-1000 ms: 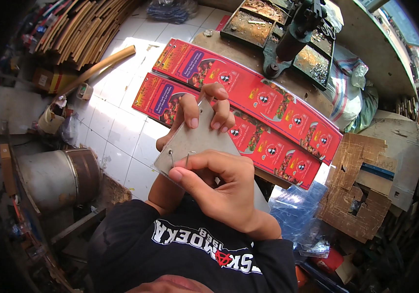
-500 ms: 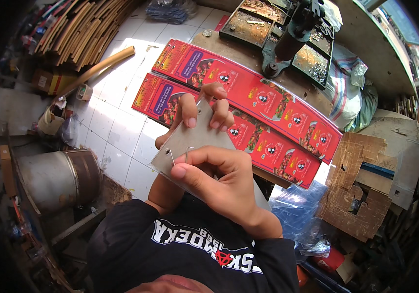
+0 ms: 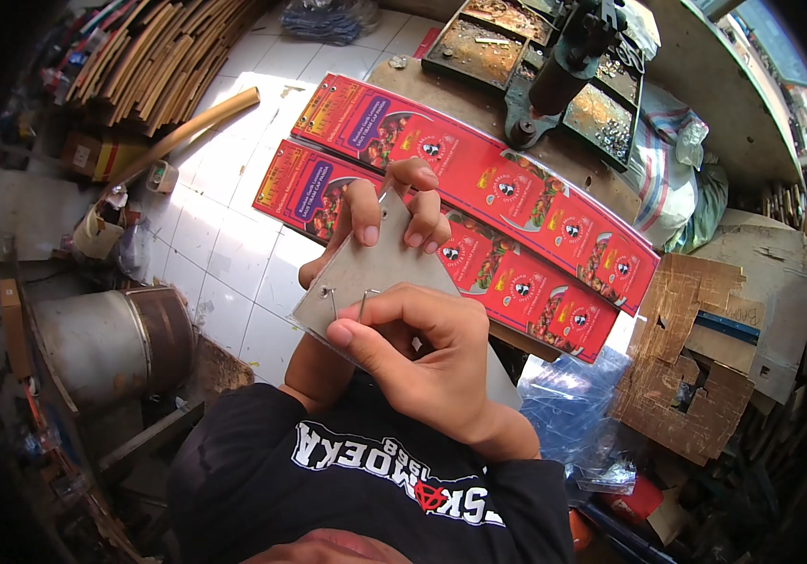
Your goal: The person attaches metal clips to the corners of rectangular signs using their hands.
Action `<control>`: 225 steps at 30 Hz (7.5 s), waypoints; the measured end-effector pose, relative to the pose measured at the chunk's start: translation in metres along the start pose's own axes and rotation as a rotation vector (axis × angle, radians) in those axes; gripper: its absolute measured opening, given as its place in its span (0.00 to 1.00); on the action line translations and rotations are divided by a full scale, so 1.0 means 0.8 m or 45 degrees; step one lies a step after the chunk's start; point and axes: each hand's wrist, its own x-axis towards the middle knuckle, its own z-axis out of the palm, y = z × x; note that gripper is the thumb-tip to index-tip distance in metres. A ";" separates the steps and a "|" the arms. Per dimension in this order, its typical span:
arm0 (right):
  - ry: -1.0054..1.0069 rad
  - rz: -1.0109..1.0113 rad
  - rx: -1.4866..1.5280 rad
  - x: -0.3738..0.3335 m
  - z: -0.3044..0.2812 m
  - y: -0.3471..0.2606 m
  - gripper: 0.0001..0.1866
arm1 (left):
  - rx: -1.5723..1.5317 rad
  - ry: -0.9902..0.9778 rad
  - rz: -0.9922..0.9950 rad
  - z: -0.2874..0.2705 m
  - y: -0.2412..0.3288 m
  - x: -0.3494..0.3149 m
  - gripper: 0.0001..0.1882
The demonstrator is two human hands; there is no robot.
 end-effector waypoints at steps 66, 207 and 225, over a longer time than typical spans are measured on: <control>-0.078 0.215 0.173 -0.004 -0.012 -0.010 0.07 | -0.013 -0.012 -0.053 0.004 -0.004 -0.006 0.25; -0.348 0.287 0.441 -0.006 -0.090 0.097 0.11 | 0.472 -0.103 0.173 -0.012 0.047 -0.004 0.06; 0.342 -0.155 -0.573 -0.036 -0.124 0.033 0.06 | 1.393 0.343 -0.252 0.038 0.088 0.005 0.09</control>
